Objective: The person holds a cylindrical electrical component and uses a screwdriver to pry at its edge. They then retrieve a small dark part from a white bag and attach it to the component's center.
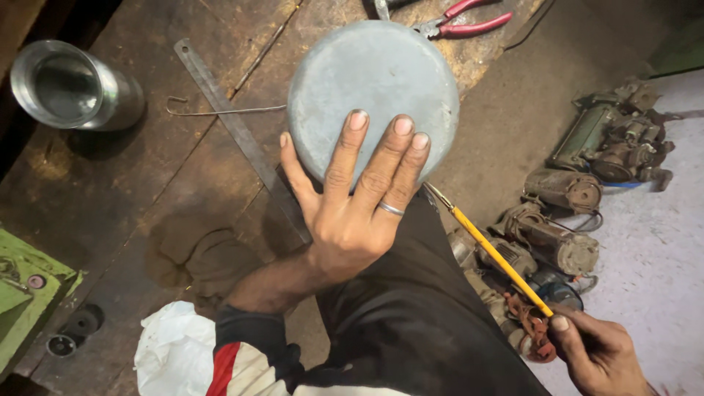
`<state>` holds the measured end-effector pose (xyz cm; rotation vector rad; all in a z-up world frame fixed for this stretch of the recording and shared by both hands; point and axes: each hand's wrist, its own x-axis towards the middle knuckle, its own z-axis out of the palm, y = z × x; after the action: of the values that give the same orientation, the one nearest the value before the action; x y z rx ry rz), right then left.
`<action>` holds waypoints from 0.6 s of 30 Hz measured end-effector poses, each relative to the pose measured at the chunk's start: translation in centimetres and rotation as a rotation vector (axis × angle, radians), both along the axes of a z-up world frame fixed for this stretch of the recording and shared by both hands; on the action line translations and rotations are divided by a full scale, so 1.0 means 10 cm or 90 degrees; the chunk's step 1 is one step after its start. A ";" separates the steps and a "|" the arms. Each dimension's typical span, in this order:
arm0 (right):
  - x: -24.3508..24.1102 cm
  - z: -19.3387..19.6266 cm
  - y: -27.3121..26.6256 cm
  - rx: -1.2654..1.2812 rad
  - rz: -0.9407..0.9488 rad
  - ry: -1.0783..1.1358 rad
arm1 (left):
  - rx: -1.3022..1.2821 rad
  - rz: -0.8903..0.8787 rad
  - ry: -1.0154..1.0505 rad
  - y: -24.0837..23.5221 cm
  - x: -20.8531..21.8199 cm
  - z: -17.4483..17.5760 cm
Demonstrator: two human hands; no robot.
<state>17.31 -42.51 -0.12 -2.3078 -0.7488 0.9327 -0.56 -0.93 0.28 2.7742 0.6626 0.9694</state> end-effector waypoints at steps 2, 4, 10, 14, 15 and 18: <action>0.03 -0.03 -0.03 -0.031 -0.017 0.025 | 0.000 0.001 -0.009 -0.01 0.01 0.00; 0.05 -0.05 -0.05 -0.078 -0.033 0.043 | -0.006 0.005 -0.003 -0.02 0.01 0.00; 0.12 -0.11 -0.09 -0.067 -0.165 0.309 | -0.022 0.000 -0.008 -0.03 -0.01 0.03; 0.18 -0.15 -0.10 -0.060 -0.144 0.333 | -0.026 0.009 -0.015 -0.04 0.02 0.09; 0.21 -0.16 -0.09 -0.084 -0.090 0.238 | -0.032 0.012 -0.019 -0.05 0.03 0.11; 0.43 -0.16 -0.03 -0.036 0.018 0.039 | -0.066 -0.007 -0.047 -0.04 0.04 0.14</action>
<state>21.60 -42.84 -1.76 -2.3121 -0.7406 1.0445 -0.14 -1.36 1.71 2.6352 0.6654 1.0007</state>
